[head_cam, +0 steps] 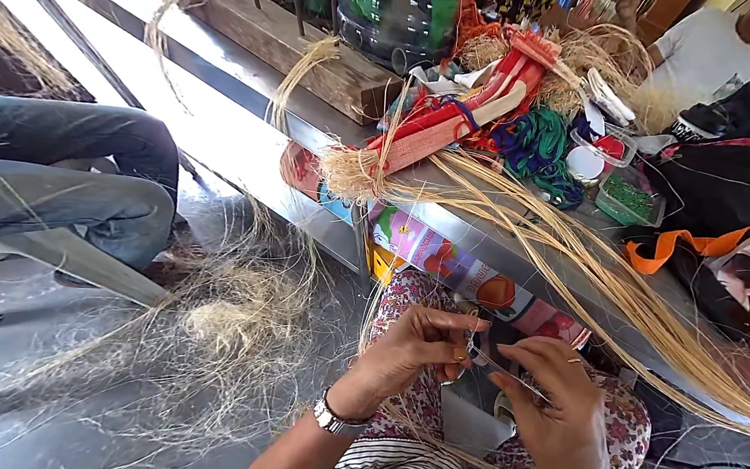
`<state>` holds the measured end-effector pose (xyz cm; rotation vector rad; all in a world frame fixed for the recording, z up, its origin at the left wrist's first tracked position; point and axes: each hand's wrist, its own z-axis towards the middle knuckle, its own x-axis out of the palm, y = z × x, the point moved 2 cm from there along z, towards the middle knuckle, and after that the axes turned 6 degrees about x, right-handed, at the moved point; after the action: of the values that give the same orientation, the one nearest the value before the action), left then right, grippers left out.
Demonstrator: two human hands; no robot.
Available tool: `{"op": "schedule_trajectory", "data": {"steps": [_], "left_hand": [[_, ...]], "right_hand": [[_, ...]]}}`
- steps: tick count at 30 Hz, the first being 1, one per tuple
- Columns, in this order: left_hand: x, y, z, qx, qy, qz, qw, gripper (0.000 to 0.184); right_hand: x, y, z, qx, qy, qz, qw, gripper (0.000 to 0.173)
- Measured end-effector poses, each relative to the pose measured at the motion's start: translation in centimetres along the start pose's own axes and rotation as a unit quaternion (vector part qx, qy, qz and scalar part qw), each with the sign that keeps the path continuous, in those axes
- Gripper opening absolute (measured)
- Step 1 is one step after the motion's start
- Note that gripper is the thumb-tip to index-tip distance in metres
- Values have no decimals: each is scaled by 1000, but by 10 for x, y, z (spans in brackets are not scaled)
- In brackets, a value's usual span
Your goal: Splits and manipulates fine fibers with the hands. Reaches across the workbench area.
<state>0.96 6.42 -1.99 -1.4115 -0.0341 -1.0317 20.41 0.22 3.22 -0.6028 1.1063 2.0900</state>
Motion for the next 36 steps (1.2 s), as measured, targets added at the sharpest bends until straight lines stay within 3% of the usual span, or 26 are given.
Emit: {"op": "schedule_trajectory", "data": {"steps": [5, 14, 22, 31, 36], "left_hand": [[2, 2, 0, 4, 5, 10, 1000, 37], [0, 5, -1, -3, 15, 13, 1000, 37], [-3, 4, -1, -7, 18, 4, 1000, 36], [6, 17, -1, 20, 46, -62, 997, 36], [6, 16, 1, 26, 39, -57, 997, 35]], "right_hand": [[5, -3, 1, 45, 28, 51, 997, 15], [3, -12, 1, 73, 24, 100, 992, 18], [3, -10, -1, 19, 22, -8, 1000, 20], [17, -17, -9, 22, -35, -15, 999, 19], [13, -21, -13, 75, -19, 156, 985, 12]]}}
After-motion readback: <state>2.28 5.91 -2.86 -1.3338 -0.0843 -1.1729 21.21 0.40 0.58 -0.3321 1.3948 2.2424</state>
